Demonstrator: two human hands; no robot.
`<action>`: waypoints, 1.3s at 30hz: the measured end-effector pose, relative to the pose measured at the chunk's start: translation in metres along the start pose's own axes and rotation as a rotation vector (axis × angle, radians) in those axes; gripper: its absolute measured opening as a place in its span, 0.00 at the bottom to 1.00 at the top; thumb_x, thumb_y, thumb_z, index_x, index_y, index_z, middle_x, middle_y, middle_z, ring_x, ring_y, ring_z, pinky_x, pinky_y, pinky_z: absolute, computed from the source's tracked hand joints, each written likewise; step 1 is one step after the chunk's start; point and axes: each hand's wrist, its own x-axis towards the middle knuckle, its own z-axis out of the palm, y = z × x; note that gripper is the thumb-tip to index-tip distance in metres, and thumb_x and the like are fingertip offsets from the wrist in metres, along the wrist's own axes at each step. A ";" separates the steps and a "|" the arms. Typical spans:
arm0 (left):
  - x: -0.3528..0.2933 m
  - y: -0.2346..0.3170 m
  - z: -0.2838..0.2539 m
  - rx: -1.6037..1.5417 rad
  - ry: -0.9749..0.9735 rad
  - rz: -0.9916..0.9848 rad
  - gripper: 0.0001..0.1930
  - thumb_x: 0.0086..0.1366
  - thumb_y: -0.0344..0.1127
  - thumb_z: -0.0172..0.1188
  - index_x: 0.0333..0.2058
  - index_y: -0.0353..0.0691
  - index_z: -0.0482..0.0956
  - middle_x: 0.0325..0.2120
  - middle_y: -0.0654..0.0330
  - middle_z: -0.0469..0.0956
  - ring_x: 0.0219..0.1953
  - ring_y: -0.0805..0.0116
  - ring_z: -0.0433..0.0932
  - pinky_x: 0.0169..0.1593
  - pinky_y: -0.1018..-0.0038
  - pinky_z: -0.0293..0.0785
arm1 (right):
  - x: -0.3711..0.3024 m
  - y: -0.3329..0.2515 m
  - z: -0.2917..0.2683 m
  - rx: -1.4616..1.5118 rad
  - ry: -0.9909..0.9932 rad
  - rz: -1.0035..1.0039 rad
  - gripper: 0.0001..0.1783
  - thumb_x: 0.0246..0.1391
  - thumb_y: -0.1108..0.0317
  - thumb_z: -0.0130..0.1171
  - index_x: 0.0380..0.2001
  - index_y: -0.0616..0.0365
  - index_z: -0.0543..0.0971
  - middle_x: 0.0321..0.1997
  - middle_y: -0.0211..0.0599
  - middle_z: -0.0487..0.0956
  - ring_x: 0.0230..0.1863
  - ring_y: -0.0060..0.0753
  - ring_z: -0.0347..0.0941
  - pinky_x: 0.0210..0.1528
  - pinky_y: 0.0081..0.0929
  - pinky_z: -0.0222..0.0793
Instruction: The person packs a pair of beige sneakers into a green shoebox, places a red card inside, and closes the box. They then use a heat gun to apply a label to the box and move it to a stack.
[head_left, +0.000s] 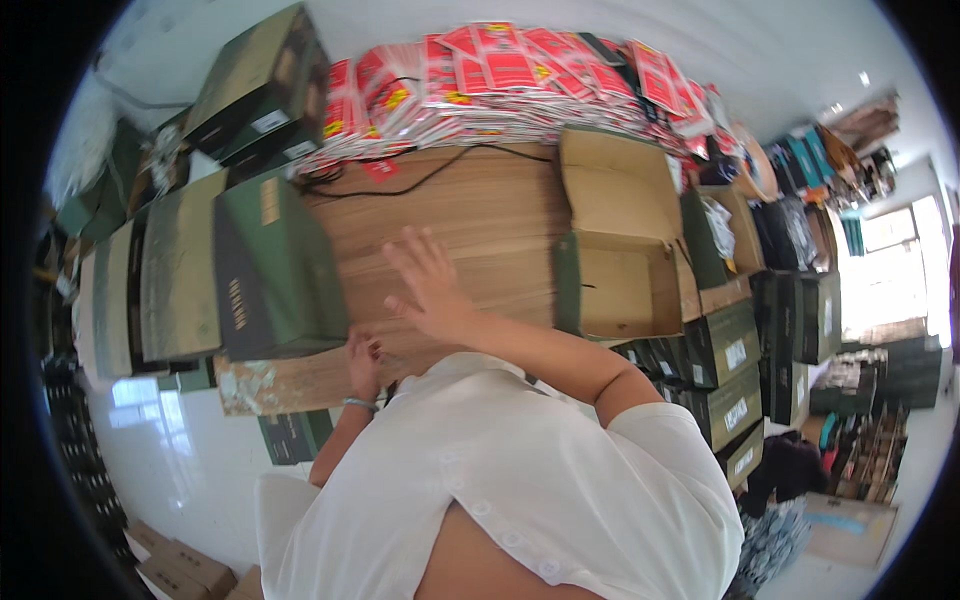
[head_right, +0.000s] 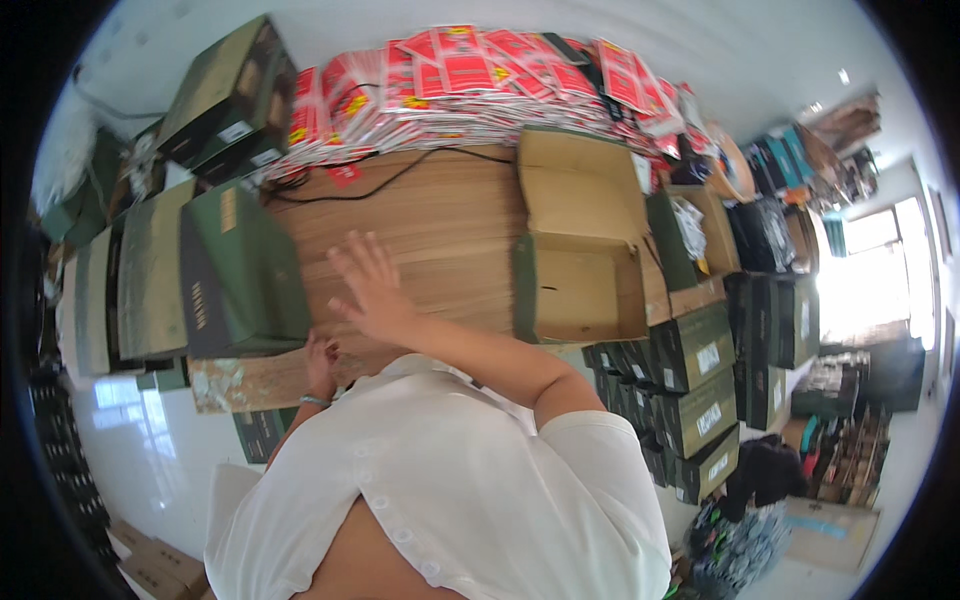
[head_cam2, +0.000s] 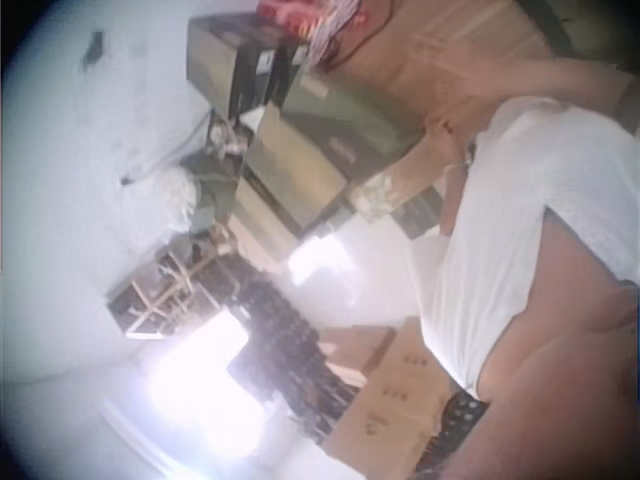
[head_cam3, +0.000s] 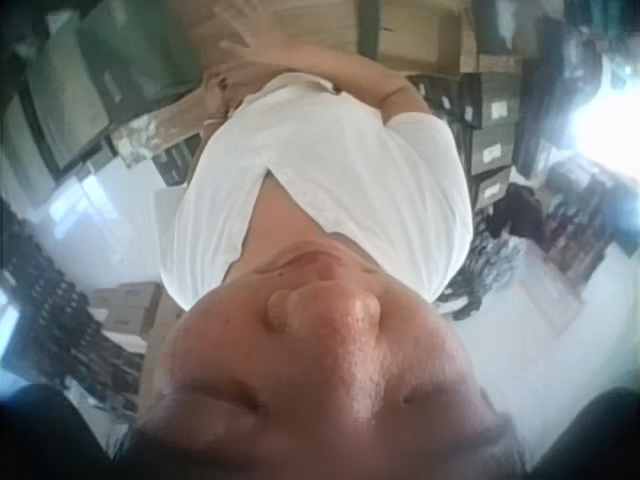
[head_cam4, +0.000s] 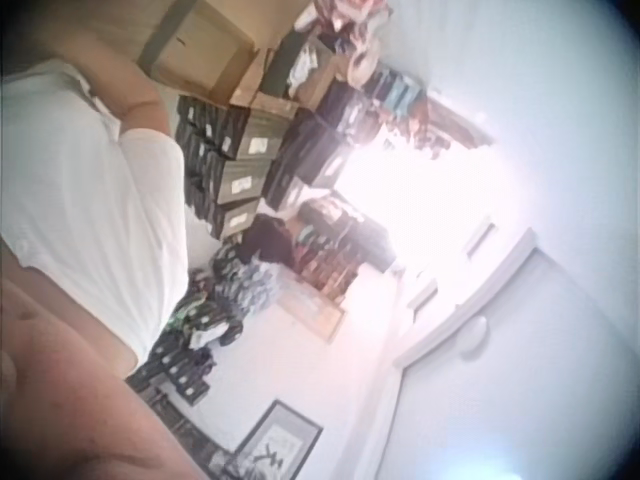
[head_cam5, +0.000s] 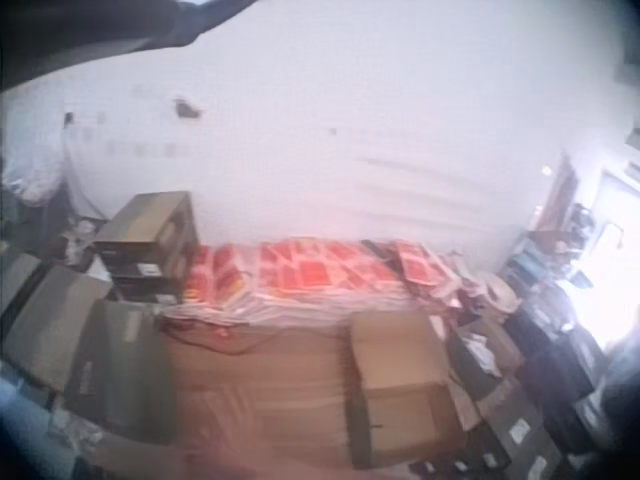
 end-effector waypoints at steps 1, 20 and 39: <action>-0.003 0.000 0.006 0.050 0.048 0.001 0.23 0.70 0.41 0.50 0.61 0.40 0.64 0.41 0.58 0.76 0.38 0.70 0.76 0.35 0.74 0.74 | -0.011 0.034 -0.009 0.018 0.034 0.128 0.39 0.61 0.49 0.54 0.69 0.54 0.58 0.73 0.56 0.55 0.75 0.64 0.39 0.72 0.60 0.36; -0.127 -0.105 0.328 0.829 -0.633 -0.083 0.39 0.68 0.50 0.56 0.68 0.35 0.51 0.40 0.48 0.82 0.31 0.65 0.82 0.37 0.69 0.78 | -0.223 0.551 -0.326 -0.122 0.025 0.976 0.30 0.58 0.51 0.59 0.51 0.69 0.76 0.44 0.56 0.82 0.47 0.57 0.79 0.49 0.43 0.73; -0.102 0.000 0.233 0.426 -0.143 -0.151 0.44 0.67 0.72 0.35 0.70 0.44 0.53 0.60 0.44 0.68 0.61 0.51 0.68 0.60 0.62 0.64 | -0.306 0.365 -0.247 0.456 0.368 0.999 0.31 0.66 0.54 0.52 0.62 0.70 0.66 0.55 0.55 0.76 0.59 0.43 0.72 0.63 0.34 0.62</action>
